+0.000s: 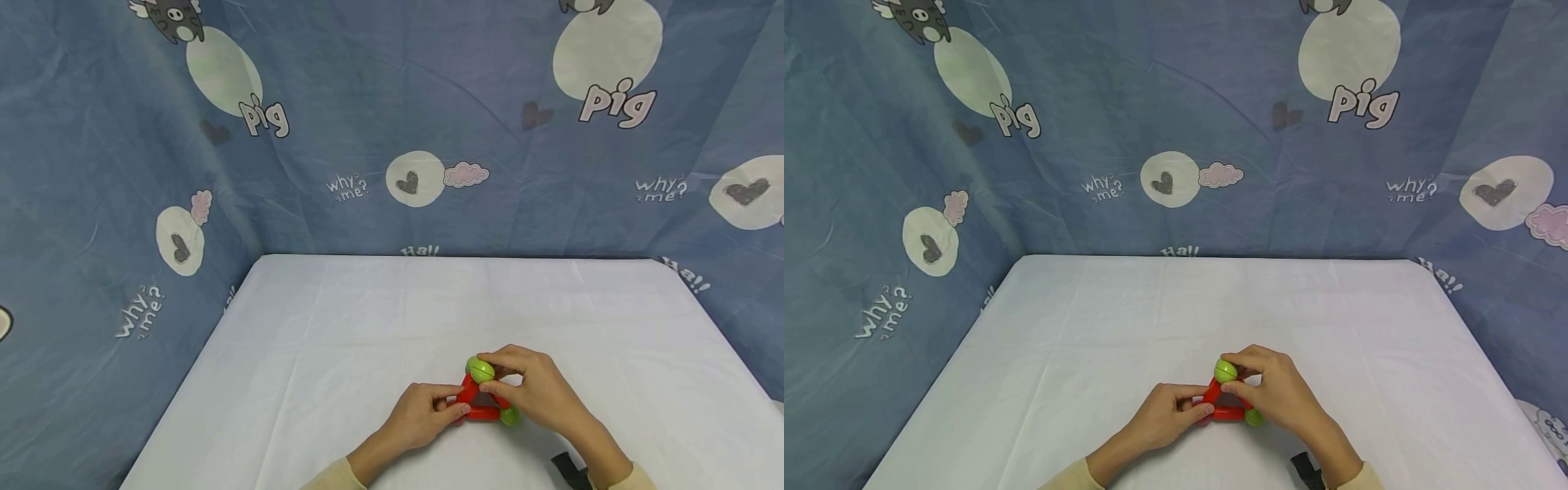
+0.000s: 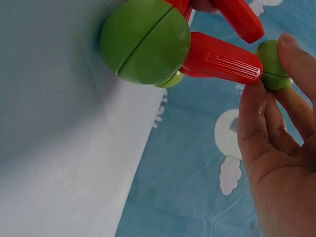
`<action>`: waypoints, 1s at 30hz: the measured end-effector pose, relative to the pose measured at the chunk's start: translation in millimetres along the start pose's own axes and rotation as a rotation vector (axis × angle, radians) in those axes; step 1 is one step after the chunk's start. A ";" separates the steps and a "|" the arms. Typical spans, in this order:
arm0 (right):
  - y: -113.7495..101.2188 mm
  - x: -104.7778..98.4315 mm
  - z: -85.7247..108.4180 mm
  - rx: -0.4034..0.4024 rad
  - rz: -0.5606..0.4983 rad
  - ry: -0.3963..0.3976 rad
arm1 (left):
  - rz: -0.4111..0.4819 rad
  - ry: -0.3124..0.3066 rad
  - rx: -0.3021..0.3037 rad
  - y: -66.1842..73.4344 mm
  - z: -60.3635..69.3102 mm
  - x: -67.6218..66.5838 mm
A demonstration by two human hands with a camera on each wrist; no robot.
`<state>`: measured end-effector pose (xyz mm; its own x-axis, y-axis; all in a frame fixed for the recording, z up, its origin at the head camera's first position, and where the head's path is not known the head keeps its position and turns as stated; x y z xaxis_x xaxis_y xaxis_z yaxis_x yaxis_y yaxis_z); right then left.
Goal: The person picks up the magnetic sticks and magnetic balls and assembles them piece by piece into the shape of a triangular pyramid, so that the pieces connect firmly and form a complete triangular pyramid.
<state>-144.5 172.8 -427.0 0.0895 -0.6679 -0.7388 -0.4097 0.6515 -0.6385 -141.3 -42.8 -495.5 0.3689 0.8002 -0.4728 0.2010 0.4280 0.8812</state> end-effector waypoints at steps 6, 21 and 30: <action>-0.6 0.3 0.2 -0.014 -0.003 -0.006 | 0.024 -0.004 0.015 -1.1 0.1 0.1; 1.0 0.7 1.3 -0.063 -0.011 -0.026 | 0.033 -0.015 0.016 -2.8 -0.2 -0.6; 7.9 -10.9 2.2 0.031 0.063 -0.160 | 0.039 0.004 -0.008 -1.9 0.2 -0.5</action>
<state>-146.7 186.0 -424.4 0.2091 -0.5614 -0.8007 -0.3913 0.7023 -0.5946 -141.6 -44.2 -497.0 0.3723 0.8181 -0.4382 0.1796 0.3998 0.8989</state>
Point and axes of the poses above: each hand's wrist, its own z-axis away from the middle knuckle, its own x-axis out of the palm, y = z × x, the point moved 2 cm from there along -z, towards the middle knuckle, and after that the axes turned 4 degrees about z, right-handed, at the moved point
